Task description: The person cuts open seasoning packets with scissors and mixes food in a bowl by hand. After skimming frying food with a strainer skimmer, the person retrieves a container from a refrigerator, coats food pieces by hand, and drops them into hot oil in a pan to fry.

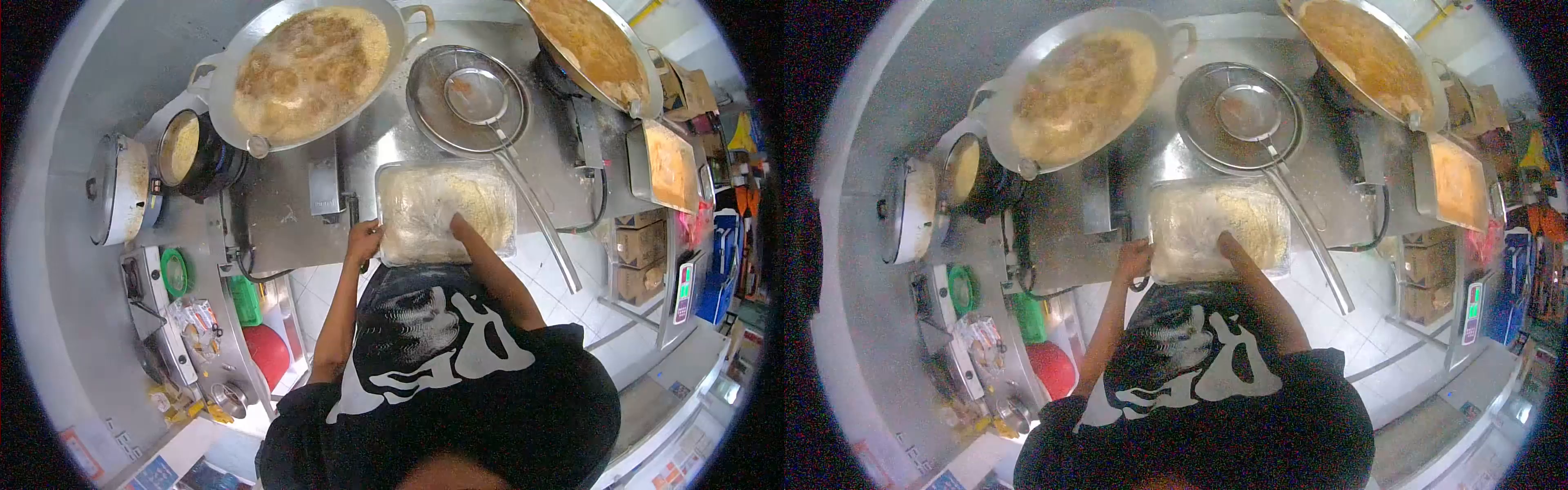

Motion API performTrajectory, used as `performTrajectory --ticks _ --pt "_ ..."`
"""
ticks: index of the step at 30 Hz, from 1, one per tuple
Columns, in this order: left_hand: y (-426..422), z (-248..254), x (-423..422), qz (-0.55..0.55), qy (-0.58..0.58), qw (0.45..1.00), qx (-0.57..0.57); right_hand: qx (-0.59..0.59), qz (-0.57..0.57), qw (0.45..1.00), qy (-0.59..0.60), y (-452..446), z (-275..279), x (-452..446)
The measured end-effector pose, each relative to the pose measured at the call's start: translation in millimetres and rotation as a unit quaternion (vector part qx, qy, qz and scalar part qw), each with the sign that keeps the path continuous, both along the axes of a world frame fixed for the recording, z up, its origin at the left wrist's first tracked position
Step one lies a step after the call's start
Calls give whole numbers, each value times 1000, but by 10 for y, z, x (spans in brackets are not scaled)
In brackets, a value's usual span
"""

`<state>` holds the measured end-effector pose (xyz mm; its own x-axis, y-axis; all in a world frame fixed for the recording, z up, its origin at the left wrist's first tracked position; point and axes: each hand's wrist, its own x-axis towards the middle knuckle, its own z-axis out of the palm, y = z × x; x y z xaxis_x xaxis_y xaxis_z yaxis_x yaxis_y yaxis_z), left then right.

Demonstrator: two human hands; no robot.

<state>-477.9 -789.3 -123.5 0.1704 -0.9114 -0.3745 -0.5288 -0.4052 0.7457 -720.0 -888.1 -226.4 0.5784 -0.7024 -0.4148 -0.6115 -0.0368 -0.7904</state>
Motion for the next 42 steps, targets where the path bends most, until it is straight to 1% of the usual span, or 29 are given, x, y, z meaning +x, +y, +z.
performTrajectory --ticks 1,5,8,9,11,12,14,15,17,19,20,21,23,26,28,29,30,32,33,34,35,37,38,39,40,41,42 --pt "-11 1 2 -1 2 1000 -4 0 4 1000 -2 8 11 37" --pt "54 -49 -73 93 91 991 36 -10 19 1000 1 34 67 130" --pt "76 -214 -31 58 77 995 -35 -19 27 999 6 -33 101 226" --pt "101 -275 -27 72 84 993 -35 -28 29 999 12 -47 118 239" --pt "100 -226 -62 101 98 989 -36 -51 28 998 26 -49 120 192" --pt "105 -203 -84 111 72 991 -34 -80 26 995 46 -27 131 108" --pt "123 11 -141 131 21 991 -27 -137 23 987 86 5 160 -142" --pt "127 6 -138 127 10 991 -34 -172 37 977 120 -15 178 -298" --pt "156 -124 -97 119 -10 992 -47 -247 74 947 190 -50 127 -618" --pt "181 -348 -46 124 16 990 -66 -280 73 928 233 -41 46 -824" --pt "197 -429 -51 125 30 989 -74 -228 -18 950 213 31 59 -850" --pt "186 -386 -71 117 11 991 -63 -195 -43 949 244 26 502 -726" --pt "154 -165 -80 100 -32 994 -42 -129 -88 938 309 7 1563 -426" --pt "155 -77 -146 139 22 989 -51 -133 -22 915 381 -21 1051 -344" --pt "158 -127 -103 116 23 992 -35 -279 -12 883 378 191 881 -354" --pt "140 -198 -63 107 22 994 -30 -353 -5 858 373 216 925 -326" --pt "165 -269 -29 92 15 994 -48 -293 9 903 315 203 972 -344" --pt "163 -309 8 64 0 994 -88 -168 37 967 190 104 1341 -381" --pt "181 -333 16 80 39 994 -63 -214 24 938 270 79 1050 -435" --pt "176 -207 -18 97 79 991 -39 -259 11 901 348 53 519 -524" --pt "171 -116 -45 116 118 986 -17 -304 0 855 420 0 162 -607" --pt "177 -46 -47 105 72 992 -24 -383 16 856 347 48 0 -702" --pt "214 -243 27 113 140 984 2 -422 23 853 306 75 -10 -654" --pt "233 -503 55 103 67 991 -55 -376 0 887 268 92 203 -534" --pt "233 -368 63 99 79 992 -26 -327 -21 916 230 127 578 -408" --pt "225 -209 67 94 93 991 3 -276 -41 941 193 142 825 -319" --pt "220 -156 70 121 127 984 33 -233 -25 949 210 121 829 -347"
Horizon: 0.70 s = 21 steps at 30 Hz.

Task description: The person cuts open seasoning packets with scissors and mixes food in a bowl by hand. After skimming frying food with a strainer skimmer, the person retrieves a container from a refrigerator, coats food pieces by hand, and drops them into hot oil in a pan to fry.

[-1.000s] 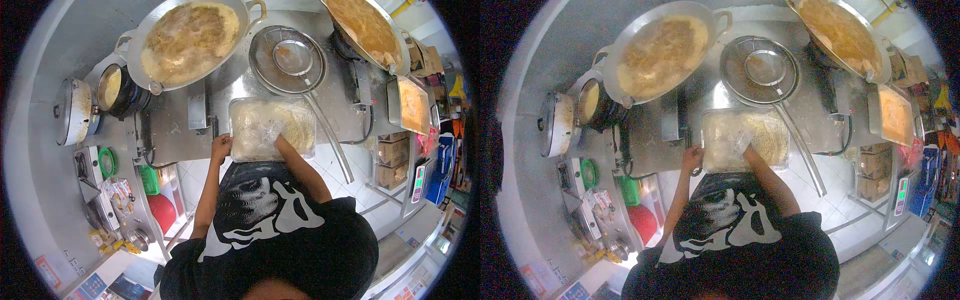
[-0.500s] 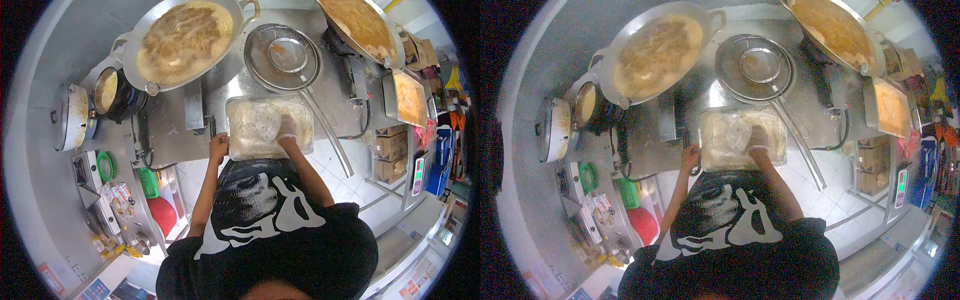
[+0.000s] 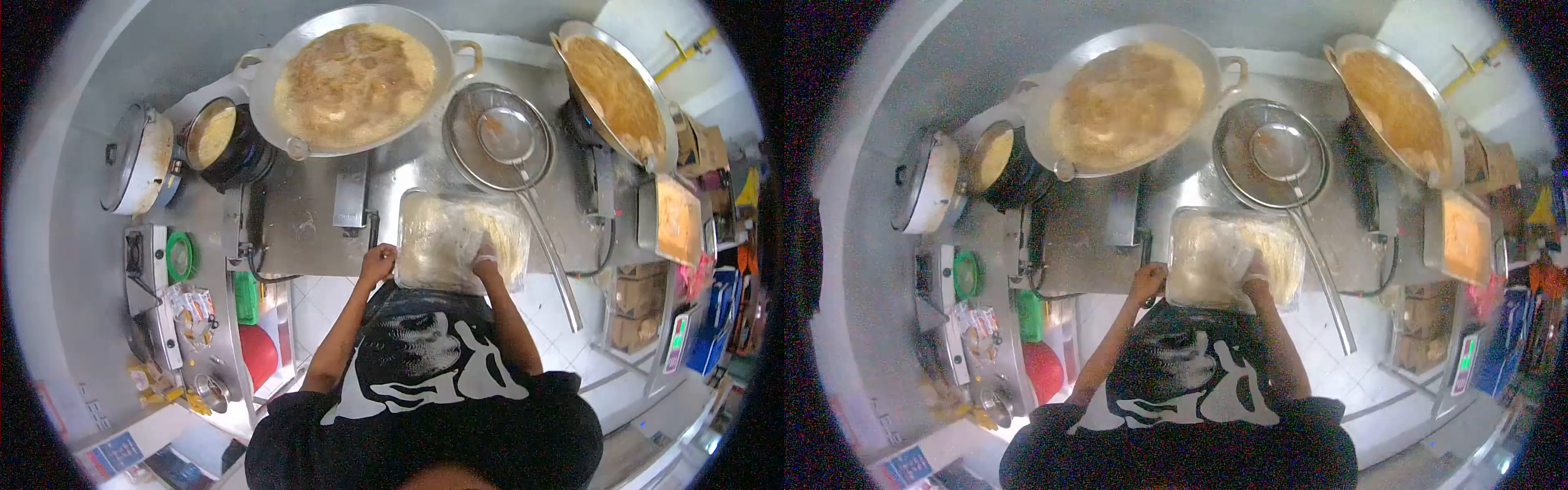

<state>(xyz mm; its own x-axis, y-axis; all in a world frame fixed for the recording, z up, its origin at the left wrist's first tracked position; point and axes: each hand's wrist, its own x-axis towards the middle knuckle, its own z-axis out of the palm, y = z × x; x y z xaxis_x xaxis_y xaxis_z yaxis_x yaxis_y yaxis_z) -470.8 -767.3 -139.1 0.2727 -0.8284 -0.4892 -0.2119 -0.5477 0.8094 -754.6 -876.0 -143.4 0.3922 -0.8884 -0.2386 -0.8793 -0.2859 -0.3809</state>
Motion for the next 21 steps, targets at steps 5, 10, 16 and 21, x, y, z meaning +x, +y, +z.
performTrajectory --ticks 5,10,16,21 --pt "220 22 161 25 100 995 -7 -31 -89 995 25 67 491 -164" --pt "526 -22 457 97 158 983 4 -17 -42 998 54 68 778 -530" --pt "1051 93 801 201 223 954 -7 -165 -14 984 60 -385 2676 -33" --pt "1330 -128 1023 238 249 939 24 -372 127 917 -62 -1267 3501 1031"
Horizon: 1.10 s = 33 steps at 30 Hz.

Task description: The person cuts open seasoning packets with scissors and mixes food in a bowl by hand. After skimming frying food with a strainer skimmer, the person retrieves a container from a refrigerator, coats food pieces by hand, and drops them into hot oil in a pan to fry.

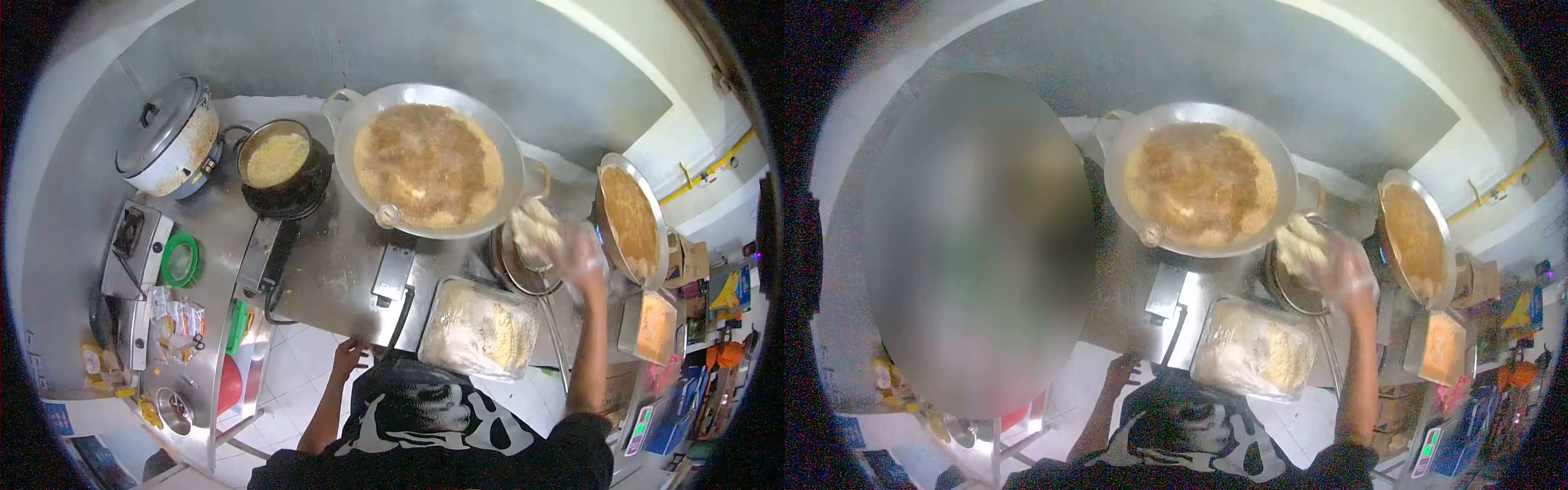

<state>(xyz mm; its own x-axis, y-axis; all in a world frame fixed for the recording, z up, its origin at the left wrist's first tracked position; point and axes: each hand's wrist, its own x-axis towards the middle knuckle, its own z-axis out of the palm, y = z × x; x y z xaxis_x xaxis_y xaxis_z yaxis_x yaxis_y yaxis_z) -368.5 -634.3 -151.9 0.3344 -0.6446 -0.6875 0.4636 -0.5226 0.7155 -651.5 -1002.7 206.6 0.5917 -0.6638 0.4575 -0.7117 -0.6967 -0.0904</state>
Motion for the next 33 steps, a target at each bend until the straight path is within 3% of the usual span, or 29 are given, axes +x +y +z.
performTrajectory --ticks 2,4,6,8,10,13,15,18,21,23,25,27,29,30,31,32,33 --pt "30 45 64 6 -10 1000 12 36 34 998 35 -464 -17 579" --pt "204 -36 173 23 4 1000 -12 138 -4 987 86 -776 26 1348" --pt "440 -107 247 79 30 995 -49 151 30 979 133 -1220 -262 2002" --pt "688 -160 305 117 28 992 -43 125 85 976 159 -1597 -647 2473" --pt "971 -203 349 137 -1 991 8 115 79 964 228 -1892 -898 2874" --pt "1536 -291 342 232 38 972 -17 72 66 940 326 -2148 -1109 3234" --pt "1736 -283 305 253 14 967 40 58 32 937 344 -1769 -744 3255" --pt "1907 -217 252 262 -7 964 48 78 -10 962 263 -2185 -868 3146" --pt "1750 -174 208 237 -6 971 24 -93 88 982 141 -2322 -656 2556" --pt "1540 -211 199 219 20 975 -27 -148 114 982 -7 -1702 -203 2076" --pt "1055 7 200 120 -35 991 37 -122 92 986 -63 -1037 23 1512" --pt "645 30 126 50 -61 997 11 -71 -4 997 -38 -562 -197 894" --pt "148 126 35 -25 -67 997 26 133 81 970 -189 -118 -705 246" --pt "-39 130 -31 -53 -74 995 -31 219 -10 956 -197 62 -1296 -157" --pt "-280 76 -98 -103 -103 989 -34 192 -76 972 -109 376 -1546 -406" --pt "-474 -85 -136 -201 -150 963 -97 220 -133 966 -29 495 -2447 -938" --pt "-699 -87 -263 -239 -200 948 -63 246 -181 950 61 610 -3334 -1466"
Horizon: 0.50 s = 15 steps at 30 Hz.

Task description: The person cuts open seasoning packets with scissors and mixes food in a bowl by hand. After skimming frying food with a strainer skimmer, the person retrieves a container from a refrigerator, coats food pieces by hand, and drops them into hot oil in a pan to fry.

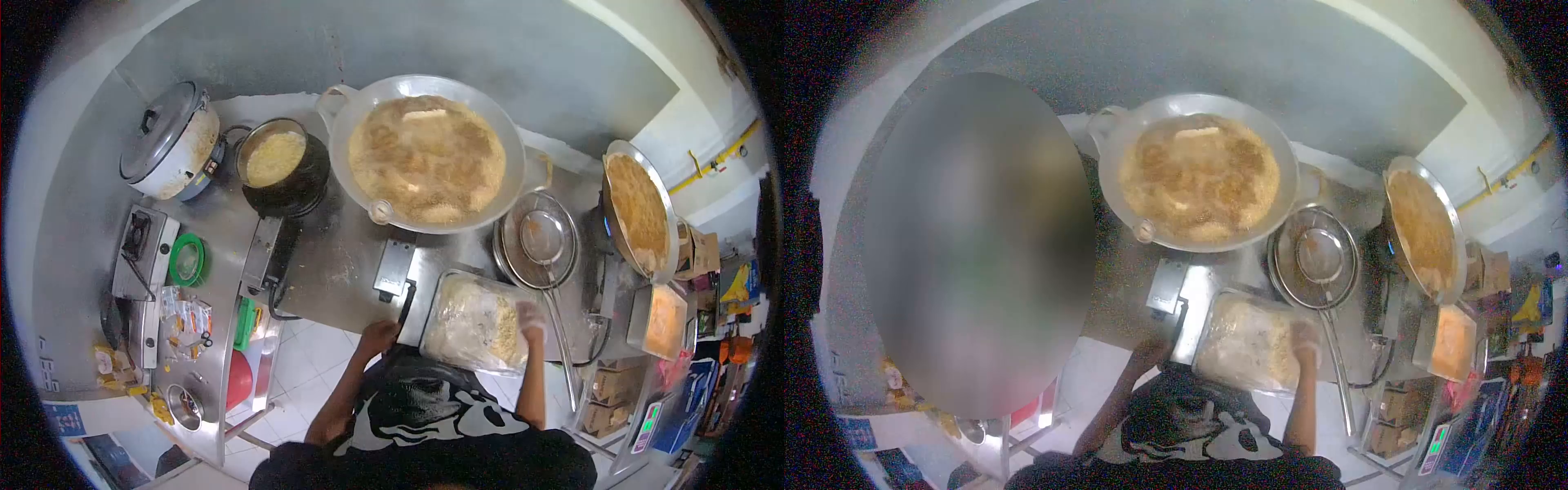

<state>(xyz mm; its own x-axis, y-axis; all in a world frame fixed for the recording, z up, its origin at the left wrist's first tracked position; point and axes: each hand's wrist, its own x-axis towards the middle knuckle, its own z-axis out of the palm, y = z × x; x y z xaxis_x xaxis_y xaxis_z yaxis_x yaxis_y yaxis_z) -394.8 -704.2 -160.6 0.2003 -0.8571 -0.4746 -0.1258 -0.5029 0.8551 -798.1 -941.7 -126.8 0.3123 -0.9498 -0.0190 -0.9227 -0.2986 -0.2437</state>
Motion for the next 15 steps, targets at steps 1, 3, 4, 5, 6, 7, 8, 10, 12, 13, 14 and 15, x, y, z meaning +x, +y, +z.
performTrajectory --ticks 1,3,4,5,6,7,8,10,12,13,14,15 --pt "-209 102 -128 -32 -74 997 -7 -31 -7 999 -16 207 -683 -385" --pt "-597 554 -366 -69 -142 987 41 36 13 998 54 521 -1298 -581" --pt "-607 324 -434 -73 -163 984 -28 103 5 994 34 627 -1198 -426" --pt "-617 84 -503 -77 -187 975 -97 167 -8 986 -11 671 -998 -193" --pt "-674 125 -560 -89 -125 987 -42 206 -15 977 -61 691 -824 29" --pt "-787 180 -625 -99 -62 993 13 231 -15 967 -107 679 -706 224" --pt "-802 178 -697 -96 -104 990 -12 168 -6 965 -203 804 -1043 247" --pt "-791 136 -804 -84 -185 977 -63 134 31 950 -282 893 -1514 308" --pt "-774 191 -839 -72 -200 976 -50 197 48 949 -241 747 -1472 445" --pt "-776 211 -859 -65 -205 976 -44 217 58 947 -228 704 -1441 508" --pt "-784 203 -864 -59 -196 978 -27 234 70 945 -218 664 -1388 572" --pt "-796 194 -860 -54 -186 981 -10 246 81 943 -208 618 -1345 648"
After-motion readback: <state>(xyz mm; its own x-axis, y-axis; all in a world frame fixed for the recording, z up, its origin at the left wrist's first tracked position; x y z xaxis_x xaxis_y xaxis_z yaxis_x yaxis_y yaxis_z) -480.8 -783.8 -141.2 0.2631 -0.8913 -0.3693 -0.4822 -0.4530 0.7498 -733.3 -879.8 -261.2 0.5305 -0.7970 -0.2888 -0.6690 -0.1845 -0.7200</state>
